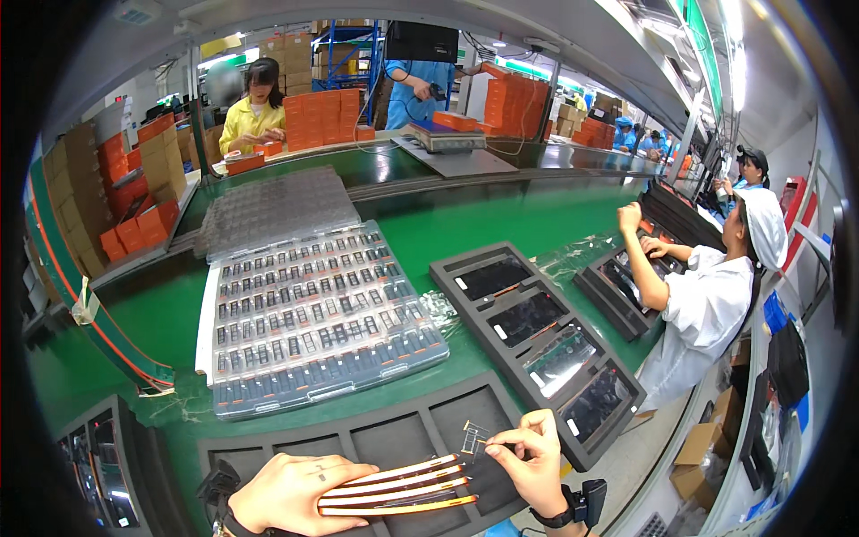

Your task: The recorder is sorting and placing mobile phone components into organized trays on an electronics assembly line.

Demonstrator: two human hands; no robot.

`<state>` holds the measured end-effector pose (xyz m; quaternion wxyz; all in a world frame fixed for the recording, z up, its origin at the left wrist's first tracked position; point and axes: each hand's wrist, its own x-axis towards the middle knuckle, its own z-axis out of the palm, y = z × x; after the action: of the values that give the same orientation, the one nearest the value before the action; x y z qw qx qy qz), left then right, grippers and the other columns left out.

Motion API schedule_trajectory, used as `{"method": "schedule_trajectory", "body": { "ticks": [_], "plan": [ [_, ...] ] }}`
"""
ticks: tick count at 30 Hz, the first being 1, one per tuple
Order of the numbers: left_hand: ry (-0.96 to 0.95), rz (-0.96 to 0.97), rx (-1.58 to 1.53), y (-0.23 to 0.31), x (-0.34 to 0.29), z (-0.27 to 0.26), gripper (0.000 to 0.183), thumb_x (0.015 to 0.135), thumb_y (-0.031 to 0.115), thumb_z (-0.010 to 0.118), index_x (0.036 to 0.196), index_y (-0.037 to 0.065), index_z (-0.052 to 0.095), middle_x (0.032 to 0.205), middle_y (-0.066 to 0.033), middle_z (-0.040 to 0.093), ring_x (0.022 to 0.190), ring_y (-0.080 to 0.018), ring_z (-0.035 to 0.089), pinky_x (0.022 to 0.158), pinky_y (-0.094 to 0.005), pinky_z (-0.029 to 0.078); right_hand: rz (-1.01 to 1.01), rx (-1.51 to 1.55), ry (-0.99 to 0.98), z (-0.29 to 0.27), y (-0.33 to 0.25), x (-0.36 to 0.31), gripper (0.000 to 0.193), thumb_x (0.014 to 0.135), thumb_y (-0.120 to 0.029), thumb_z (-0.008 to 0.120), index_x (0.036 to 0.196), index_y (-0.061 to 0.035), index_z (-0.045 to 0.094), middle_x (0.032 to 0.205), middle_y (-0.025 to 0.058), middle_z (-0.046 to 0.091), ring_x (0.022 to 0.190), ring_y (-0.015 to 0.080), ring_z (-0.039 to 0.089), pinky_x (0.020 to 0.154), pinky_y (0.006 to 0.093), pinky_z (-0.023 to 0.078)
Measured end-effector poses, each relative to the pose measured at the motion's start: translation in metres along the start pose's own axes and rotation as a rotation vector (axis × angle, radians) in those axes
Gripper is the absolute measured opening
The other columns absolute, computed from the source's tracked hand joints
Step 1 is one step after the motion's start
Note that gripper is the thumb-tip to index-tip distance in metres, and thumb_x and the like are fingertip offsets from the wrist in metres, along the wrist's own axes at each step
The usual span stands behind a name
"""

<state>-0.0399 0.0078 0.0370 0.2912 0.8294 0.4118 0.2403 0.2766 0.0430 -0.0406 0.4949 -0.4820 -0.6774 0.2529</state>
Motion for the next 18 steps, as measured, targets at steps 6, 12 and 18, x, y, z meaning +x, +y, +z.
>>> {"method": "schedule_trajectory", "body": {
  "ticks": [6, 12, 18],
  "plan": [
    [0.002, 0.018, 0.025, 0.001, 0.001, -0.001, 0.06, 0.071, 0.03, 0.083, 0.122, 0.006, 0.065, 0.105, -0.0141, 0.07, 0.094, -0.0339, 0.069, 0.081, -0.0381, 0.056, 0.068, 0.173, -0.17, 0.003, -0.003, -0.007, 0.013, 0.092, 0.001, 0.068, 0.105, 0.005, 0.068, 0.093, 0.0129, 0.074, 0.087, 0.0175, 0.073, 0.08, 0.0297, 0.057],
    [0.004, 0.029, 0.037, -0.004, -0.004, -0.003, 0.061, 0.072, 0.032, 0.082, 0.124, 0.007, 0.064, 0.105, -0.0143, 0.07, 0.094, -0.0341, 0.069, 0.081, -0.0385, 0.056, -0.241, 0.015, -0.337, 0.004, -0.022, 0.012, 0.015, 0.096, 0.0, 0.062, 0.11, 0.0024, 0.066, 0.095, 0.0126, 0.075, 0.093, 0.0189, 0.071, 0.088, 0.0322, 0.055],
    [0.001, 0.039, 0.026, -0.004, -0.005, -0.001, 0.061, 0.074, 0.034, 0.081, 0.126, 0.008, 0.063, 0.104, -0.0136, 0.07, 0.092, -0.0335, 0.069, 0.08, -0.0395, 0.056, -0.053, 0.303, -0.347, 0.019, -0.031, 0.017, 0.004, 0.101, 0.0, 0.052, 0.105, -0.0016, 0.05, 0.107, 0.0169, 0.072, 0.107, 0.025, 0.068, 0.101, 0.0414, 0.05]
  ]
}}
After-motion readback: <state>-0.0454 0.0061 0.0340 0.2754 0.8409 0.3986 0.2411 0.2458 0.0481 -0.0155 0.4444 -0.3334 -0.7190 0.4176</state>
